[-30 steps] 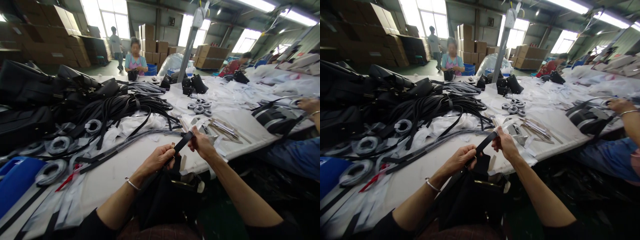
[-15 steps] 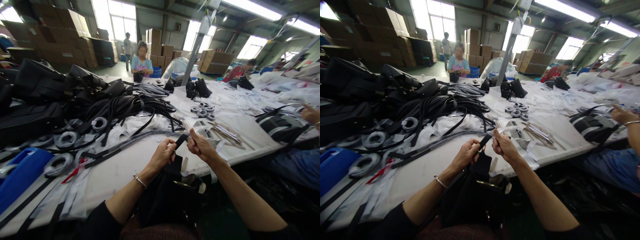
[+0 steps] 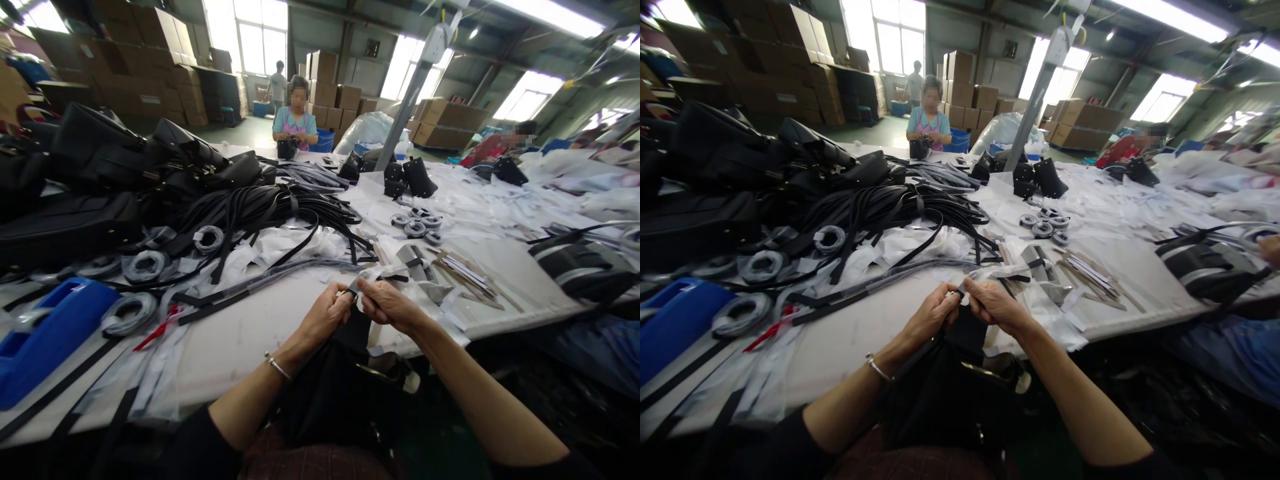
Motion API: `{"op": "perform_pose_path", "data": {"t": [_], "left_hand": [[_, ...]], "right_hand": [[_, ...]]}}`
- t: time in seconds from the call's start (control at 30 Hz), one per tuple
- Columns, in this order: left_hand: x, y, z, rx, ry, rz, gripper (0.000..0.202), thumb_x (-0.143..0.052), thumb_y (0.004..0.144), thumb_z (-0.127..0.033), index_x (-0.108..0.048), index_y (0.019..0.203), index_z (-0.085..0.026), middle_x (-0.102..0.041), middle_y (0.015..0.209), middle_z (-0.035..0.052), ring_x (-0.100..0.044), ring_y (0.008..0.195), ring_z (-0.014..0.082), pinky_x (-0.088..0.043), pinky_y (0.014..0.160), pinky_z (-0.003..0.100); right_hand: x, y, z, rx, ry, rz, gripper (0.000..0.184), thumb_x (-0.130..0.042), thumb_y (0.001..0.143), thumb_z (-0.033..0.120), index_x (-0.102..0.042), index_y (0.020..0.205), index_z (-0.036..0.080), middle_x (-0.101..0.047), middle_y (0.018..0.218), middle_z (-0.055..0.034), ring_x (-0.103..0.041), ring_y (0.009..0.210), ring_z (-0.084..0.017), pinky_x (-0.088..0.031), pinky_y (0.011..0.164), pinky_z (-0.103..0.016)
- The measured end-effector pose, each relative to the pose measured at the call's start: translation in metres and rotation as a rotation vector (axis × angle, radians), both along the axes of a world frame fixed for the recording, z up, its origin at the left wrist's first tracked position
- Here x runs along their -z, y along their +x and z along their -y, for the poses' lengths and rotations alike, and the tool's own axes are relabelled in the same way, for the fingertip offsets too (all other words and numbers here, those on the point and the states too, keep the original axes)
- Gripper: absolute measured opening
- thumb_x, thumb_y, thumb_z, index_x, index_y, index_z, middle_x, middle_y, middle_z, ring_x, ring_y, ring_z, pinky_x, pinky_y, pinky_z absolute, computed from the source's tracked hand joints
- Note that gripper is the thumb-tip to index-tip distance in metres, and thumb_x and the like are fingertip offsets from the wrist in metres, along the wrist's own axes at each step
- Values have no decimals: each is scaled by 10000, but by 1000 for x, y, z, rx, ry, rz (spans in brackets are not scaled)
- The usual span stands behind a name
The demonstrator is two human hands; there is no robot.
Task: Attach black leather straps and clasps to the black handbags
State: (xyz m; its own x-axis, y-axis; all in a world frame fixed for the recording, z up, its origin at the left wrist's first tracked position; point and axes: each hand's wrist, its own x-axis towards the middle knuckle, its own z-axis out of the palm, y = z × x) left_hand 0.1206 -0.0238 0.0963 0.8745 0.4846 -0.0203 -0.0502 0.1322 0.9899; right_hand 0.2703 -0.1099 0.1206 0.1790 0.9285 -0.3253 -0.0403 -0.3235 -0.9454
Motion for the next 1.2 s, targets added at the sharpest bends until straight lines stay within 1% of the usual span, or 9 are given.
{"op": "perform_pose_path", "data": {"t": [0.1,0.3,0.43,0.5,0.57,0.67,0.77,0.9,1.2], "left_hand": [[0,-2,0,50,-11,19,338,-452,920,-437,-467,1099,-150,-462,555,-78,-392,458,94,-302,468,212],[-4,-11,-1,126,4,38,273,-435,887,-231,-474,1144,-146,-504,652,-48,-454,591,119,-378,586,239],[-4,-13,-2,148,40,78,224,-451,908,-275,-499,1084,-145,-524,698,-29,-477,650,131,-393,645,261],[-2,-12,-2,120,37,82,217,-451,922,-326,-496,1038,-148,-521,689,-28,-471,637,130,-388,638,264],[0,-11,-2,100,17,81,220,-451,927,-349,-483,1017,-151,-520,679,-31,-470,622,126,-386,634,265],[3,-9,-1,117,-13,76,218,-476,918,-363,-478,990,-158,-545,685,-25,-496,632,128,-397,653,270],[4,-8,1,144,-42,99,224,-508,904,-372,-486,976,-160,-576,708,-9,-525,661,136,-412,682,278],[6,-9,3,120,-52,114,224,-527,899,-364,-496,971,-154,-586,735,0,-532,685,140,-418,710,283],[11,-13,2,151,28,90,208,-531,903,-360,-532,967,-162,-581,772,-3,-544,741,148,-422,735,273]], "right_hand": [[9,-6,4,-11,-34,-62,668,-524,857,686,-447,427,181,-311,278,61,-196,270,-36,-99,326,-195],[18,-17,9,-28,-12,-282,631,-536,873,655,-434,462,186,-298,297,80,-220,271,-40,-136,320,-183],[16,-18,8,19,-11,-333,622,-534,844,699,-397,489,207,-262,304,97,-192,275,-45,-167,316,-190],[12,-16,10,59,-52,-151,639,-509,817,752,-429,496,206,-290,310,82,-204,285,-51,-154,319,-199],[4,-15,14,141,-30,190,614,-538,801,745,-495,523,198,-387,356,48,-289,321,-67,-201,337,-211],[-10,-19,23,285,205,793,349,-690,800,542,-627,719,208,-610,607,-15,-533,537,-142,-422,500,-259],[-21,-24,30,202,443,1177,118,-664,843,301,-674,940,233,-694,912,-67,-629,876,-234,-501,807,-365],[-18,-24,31,14,464,1297,189,-560,876,155,-688,999,219,-699,988,-78,-639,943,-245,-500,872,-392],[-11,-18,27,70,383,1174,148,-575,874,174,-709,897,231,-716,921,-45,-675,850,-207,-513,821,-334]]}}
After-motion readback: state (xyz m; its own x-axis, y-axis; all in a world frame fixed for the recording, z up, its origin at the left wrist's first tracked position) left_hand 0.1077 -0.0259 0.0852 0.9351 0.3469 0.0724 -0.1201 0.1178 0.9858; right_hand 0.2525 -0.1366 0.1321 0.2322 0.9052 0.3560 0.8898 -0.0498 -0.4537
